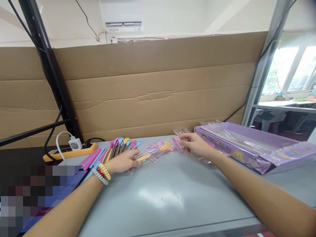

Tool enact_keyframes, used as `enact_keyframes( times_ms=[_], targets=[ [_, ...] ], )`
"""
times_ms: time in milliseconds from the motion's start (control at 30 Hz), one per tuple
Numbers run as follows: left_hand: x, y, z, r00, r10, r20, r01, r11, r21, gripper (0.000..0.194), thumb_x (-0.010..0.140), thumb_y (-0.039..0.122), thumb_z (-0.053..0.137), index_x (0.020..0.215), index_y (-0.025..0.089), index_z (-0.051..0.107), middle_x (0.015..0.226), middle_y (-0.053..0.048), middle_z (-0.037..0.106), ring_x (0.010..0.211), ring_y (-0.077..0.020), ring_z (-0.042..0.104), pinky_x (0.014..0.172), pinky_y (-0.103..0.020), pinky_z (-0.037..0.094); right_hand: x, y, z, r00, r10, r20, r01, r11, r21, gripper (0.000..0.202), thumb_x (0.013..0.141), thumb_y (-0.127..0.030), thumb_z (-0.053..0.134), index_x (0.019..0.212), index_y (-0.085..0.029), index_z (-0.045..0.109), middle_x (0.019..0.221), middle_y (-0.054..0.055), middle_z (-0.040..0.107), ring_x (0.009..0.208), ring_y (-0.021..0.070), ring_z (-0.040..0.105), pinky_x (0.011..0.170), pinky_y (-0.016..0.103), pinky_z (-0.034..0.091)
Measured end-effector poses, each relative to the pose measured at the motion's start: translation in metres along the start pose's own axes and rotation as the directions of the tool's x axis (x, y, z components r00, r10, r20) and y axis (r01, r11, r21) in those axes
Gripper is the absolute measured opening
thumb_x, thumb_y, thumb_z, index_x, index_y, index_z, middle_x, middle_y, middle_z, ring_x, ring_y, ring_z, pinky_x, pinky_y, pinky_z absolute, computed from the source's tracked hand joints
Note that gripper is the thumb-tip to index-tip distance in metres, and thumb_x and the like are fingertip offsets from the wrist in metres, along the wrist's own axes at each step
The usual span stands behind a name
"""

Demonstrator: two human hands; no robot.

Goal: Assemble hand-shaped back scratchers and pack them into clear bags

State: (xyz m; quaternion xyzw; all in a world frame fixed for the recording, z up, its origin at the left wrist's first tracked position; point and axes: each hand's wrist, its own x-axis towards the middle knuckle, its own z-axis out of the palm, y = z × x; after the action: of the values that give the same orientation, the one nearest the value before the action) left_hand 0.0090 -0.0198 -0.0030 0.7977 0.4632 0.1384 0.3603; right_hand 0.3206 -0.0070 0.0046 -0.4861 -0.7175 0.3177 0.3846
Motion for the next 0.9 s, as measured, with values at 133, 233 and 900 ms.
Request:
enact_keyframes(
  times_ms=[133,233,900],
  targets=[
    [-0.001,0.0026,-0.0002,1.0,-0.003,-0.011,0.003,1.0,0.018,0.023,0.075,0.038,0.054,0.085,0.019,0.045,0.059,0.006,0.048,0.047,-0.0089,0.044,0.046,-0.022,0.036,-0.001,0.0003,-0.0003,0.998,-0.017,0.057,0.017,1.0,0.007,0.026,0.076,-0.037,0.059,0.091,-0.016,0.061,0.077,0.005,0.066,0.063,0.0156,0.062,0.043,0.022,0.041],
    [-0.0023,0.0048,0.0002,1.0,-0.005,-0.019,0.005,0.999,0.039,0.023,0.074,0.038,0.054,0.084,0.019,0.045,0.06,0.006,0.047,0.048,-0.0093,0.045,0.046,-0.022,0.037,-0.0011,0.0012,-0.0001,0.998,-0.019,0.061,0.02,1.0,-0.019,0.024,0.073,-0.039,0.062,0.081,-0.016,0.057,0.072,0.004,0.064,0.06,0.0147,0.061,0.044,0.022,0.04],
    [-0.004,0.0075,0.002,1.0,0.007,0.004,-0.008,0.991,0.131,0.025,0.076,0.041,0.051,0.086,0.018,0.048,0.068,0.003,0.051,0.055,-0.0113,0.047,0.05,-0.023,0.035,-0.004,0.0073,-0.0035,0.975,-0.054,0.217,0.035,0.995,0.09,0.037,0.067,-0.042,0.067,0.091,-0.016,0.057,0.079,0.004,0.064,0.07,0.0155,0.059,0.051,0.023,0.042]
  ],
)
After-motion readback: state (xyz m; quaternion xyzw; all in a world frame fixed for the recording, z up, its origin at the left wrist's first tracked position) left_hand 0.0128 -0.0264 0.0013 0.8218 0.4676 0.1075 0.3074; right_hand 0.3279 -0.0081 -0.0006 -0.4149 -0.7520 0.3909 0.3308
